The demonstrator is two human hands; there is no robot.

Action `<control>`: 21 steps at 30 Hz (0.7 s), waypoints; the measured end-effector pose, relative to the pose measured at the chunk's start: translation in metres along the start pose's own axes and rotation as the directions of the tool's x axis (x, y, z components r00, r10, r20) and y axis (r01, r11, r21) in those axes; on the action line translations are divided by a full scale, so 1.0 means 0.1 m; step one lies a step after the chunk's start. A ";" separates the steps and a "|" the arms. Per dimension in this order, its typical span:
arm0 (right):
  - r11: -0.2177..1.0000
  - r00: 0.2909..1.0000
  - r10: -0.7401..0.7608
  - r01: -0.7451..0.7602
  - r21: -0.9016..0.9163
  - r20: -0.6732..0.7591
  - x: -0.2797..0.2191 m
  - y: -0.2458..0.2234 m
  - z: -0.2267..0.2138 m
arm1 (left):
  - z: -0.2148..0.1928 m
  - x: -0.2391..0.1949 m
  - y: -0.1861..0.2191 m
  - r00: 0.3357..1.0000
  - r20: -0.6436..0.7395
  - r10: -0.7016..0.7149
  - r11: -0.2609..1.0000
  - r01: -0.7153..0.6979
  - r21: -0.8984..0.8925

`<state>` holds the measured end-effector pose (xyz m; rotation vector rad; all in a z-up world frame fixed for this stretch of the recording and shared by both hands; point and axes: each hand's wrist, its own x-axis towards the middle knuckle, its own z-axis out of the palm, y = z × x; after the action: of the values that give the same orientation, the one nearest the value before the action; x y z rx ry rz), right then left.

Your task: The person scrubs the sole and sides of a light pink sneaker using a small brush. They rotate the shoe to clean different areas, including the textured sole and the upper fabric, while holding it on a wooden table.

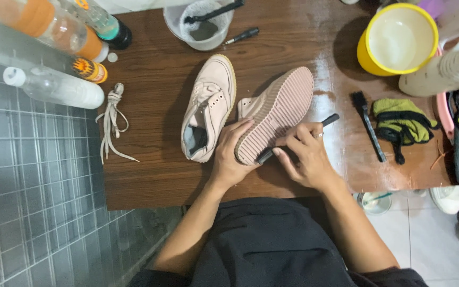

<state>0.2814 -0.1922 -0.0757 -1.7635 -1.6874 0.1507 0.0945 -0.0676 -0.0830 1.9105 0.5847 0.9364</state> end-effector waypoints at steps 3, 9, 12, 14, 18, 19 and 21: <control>1.000 0.999 0.029 -0.029 -0.011 -0.032 0.06 0.36 -0.26 | 0.01 -0.03 -0.02 1.000 0.001 -0.010 1.000 0.010 -0.005; 0.989 0.991 0.107 -0.098 0.111 -0.079 0.16 0.18 -0.17 | -0.01 0.03 0.05 0.999 0.010 -0.049 0.999 0.049 -0.012; 0.994 0.995 0.064 -0.057 0.095 -0.073 0.03 0.33 -0.03 | -0.03 -0.03 0.00 0.997 0.028 -0.071 0.997 0.072 -0.022; 0.995 0.989 0.097 -0.094 0.028 -0.113 0.00 0.63 -0.16 | -0.05 0.02 0.10 0.996 0.038 -0.076 0.997 0.076 -0.012; 0.992 0.980 0.098 -0.110 -0.058 -0.174 0.08 0.57 -0.28 | -0.15 0.08 0.19 0.989 0.076 -0.129 0.991 0.132 -0.032; 0.992 0.980 0.102 -0.113 -0.059 -0.172 0.10 0.41 -0.22 | -0.20 0.09 0.21 0.988 0.079 -0.131 0.990 0.134 -0.035; 0.990 0.988 0.101 -0.088 0.110 -0.118 0.13 0.09 -0.06 | -0.32 0.09 0.23 0.979 0.126 -0.162 0.982 0.172 -0.077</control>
<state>0.2942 -0.1822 -0.0709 -1.7388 -1.4828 0.1659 0.0747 -0.0560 -0.0495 1.7953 0.6129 0.7233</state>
